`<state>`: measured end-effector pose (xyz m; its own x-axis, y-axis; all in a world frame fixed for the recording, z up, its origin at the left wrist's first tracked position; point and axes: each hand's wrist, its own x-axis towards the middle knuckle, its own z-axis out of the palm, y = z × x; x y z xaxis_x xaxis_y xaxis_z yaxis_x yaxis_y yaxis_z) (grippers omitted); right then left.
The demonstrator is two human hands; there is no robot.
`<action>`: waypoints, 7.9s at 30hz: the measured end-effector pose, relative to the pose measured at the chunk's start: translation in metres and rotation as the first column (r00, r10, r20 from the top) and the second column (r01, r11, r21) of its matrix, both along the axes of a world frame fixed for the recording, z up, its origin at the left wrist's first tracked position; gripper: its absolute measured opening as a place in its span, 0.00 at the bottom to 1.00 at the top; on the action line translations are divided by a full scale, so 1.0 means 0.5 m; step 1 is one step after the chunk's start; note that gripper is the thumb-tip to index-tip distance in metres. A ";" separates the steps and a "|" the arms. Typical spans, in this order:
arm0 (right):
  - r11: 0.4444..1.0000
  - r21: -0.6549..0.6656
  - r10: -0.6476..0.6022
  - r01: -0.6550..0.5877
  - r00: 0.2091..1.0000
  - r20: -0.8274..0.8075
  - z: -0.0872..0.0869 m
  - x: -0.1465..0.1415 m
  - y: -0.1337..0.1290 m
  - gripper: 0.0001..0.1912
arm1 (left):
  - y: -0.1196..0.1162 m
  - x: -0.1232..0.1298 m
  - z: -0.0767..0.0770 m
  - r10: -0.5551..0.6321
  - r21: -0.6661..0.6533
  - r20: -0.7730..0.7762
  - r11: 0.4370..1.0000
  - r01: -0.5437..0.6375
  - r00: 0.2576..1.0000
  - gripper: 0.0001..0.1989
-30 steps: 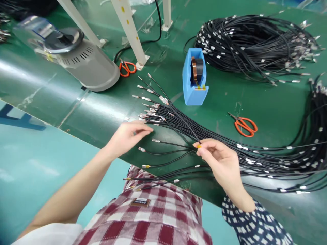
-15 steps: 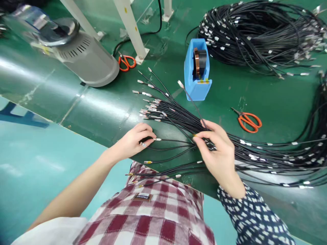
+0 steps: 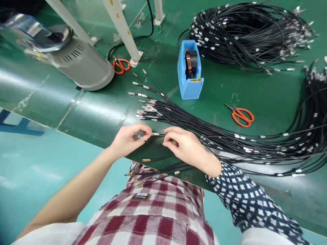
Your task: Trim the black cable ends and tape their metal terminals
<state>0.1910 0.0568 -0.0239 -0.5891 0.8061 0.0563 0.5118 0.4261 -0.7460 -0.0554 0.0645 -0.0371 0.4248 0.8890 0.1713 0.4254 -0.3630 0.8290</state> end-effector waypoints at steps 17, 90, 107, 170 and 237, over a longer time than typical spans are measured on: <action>0.932 0.261 -0.201 0.252 0.957 -0.207 0.009 0.005 -0.048 0.04 | -0.040 0.131 0.057 0.250 -0.228 0.418 0.959 -0.165 0.873 0.04; 0.940 -0.092 -0.342 0.329 0.911 -0.233 -0.025 0.023 -0.032 0.02 | -0.001 0.065 0.030 0.292 -0.268 0.258 0.938 -0.222 0.921 0.09; 0.882 -0.280 -0.463 0.378 0.805 -0.370 -0.001 0.038 -0.019 0.03 | -0.058 -0.060 0.037 0.301 -0.466 -0.032 0.839 -0.281 0.953 0.15; 0.550 -0.671 -0.834 0.497 0.355 -0.422 0.039 0.162 -0.001 0.18 | -0.209 0.062 -0.041 -0.430 -0.024 -0.504 0.874 0.486 0.749 0.18; 0.502 -0.804 -0.860 0.319 0.279 -0.427 -0.006 0.027 0.234 0.17 | -0.185 0.082 -0.078 -0.441 0.053 -0.330 0.874 0.483 0.834 0.05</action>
